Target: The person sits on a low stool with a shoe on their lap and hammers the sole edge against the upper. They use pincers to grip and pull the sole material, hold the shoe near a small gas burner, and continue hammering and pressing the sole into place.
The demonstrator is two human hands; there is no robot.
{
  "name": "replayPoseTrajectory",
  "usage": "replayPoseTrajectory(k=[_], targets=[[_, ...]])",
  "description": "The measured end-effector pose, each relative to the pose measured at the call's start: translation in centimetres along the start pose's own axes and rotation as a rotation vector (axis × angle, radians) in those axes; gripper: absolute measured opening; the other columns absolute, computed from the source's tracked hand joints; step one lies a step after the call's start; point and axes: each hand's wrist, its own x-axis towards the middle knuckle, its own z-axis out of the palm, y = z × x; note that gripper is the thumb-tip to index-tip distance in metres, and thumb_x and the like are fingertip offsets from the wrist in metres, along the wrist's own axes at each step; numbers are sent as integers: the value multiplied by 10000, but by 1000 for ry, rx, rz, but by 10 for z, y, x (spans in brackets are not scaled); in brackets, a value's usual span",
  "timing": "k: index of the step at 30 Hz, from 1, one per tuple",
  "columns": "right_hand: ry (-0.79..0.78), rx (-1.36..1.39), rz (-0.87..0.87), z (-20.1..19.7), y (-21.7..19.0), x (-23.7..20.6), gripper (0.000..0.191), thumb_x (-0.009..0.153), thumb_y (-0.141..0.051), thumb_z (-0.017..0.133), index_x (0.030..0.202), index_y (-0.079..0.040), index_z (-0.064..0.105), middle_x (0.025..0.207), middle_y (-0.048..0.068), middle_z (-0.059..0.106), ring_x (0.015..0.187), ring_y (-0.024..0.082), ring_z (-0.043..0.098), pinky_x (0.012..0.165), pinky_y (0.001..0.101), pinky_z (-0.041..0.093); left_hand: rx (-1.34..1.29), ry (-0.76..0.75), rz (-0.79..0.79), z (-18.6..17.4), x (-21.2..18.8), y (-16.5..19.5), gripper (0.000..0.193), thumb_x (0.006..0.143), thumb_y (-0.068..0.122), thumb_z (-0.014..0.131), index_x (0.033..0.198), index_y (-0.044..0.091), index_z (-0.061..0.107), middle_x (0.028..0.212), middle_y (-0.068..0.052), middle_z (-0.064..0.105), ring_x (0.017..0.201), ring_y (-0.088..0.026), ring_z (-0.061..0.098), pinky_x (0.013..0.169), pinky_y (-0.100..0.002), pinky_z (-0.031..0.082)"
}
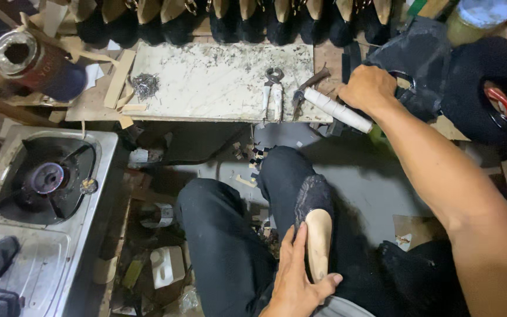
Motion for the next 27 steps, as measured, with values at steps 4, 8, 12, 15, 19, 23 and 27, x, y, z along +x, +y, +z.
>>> replayPoseTrajectory(k=[4,8,12,15,19,23,27], targets=[[-98,214,22,-5,3,8,350,898,-292,628,931,16,790,960,248,786,810,349,735,770,453,582,-178,-7,-112,-6,0,7,1168,716,368,868,1600,0,199,1621,-263,298,1522,-407,334,1218,-430,299],[-111,946,-59,-8,17,10,186,962,-173,647,1009,1,694,872,163,703,665,177,694,562,338,572,-154,-55,-117,-9,-2,4,1165,756,372,874,1626,3,194,1658,-297,197,1560,-427,249,1238,-441,264],[219,1574,-254,-2,42,-4,98,1112,-128,637,1127,-31,627,936,115,701,780,200,715,655,315,609,-121,-29,-72,-12,-4,3,1102,751,374,886,1599,22,278,1648,-313,166,1552,-436,228,1230,-457,255],[166,1830,-310,4,59,-30,57,1138,-82,621,1120,-55,575,935,149,701,807,249,727,688,353,605,-78,76,72,-21,0,6,933,792,319,868,1548,5,421,1665,-313,221,1540,-453,287,1218,-484,289],[-32,1989,-211,31,54,-95,112,1065,14,614,1018,-67,552,959,175,703,886,298,733,733,440,609,-139,137,123,-34,19,11,799,854,286,808,1513,-10,468,1588,-245,434,1457,-364,461,1149,-444,419],[-302,1733,-79,81,31,-184,124,942,-32,614,1048,14,659,951,199,740,775,273,735,678,393,607,-649,36,126,-34,43,8,754,888,250,760,1504,-3,406,1346,-175,610,1209,-234,587,1008,-353,496],[-464,1791,-83,119,30,-236,172,969,-43,651,1103,61,682,943,177,741,816,243,706,732,358,566,-888,-18,-54,-35,41,-8,441,1006,273,661,1317,-36,612,1094,-104,719,970,-176,661,881,-325,541]])
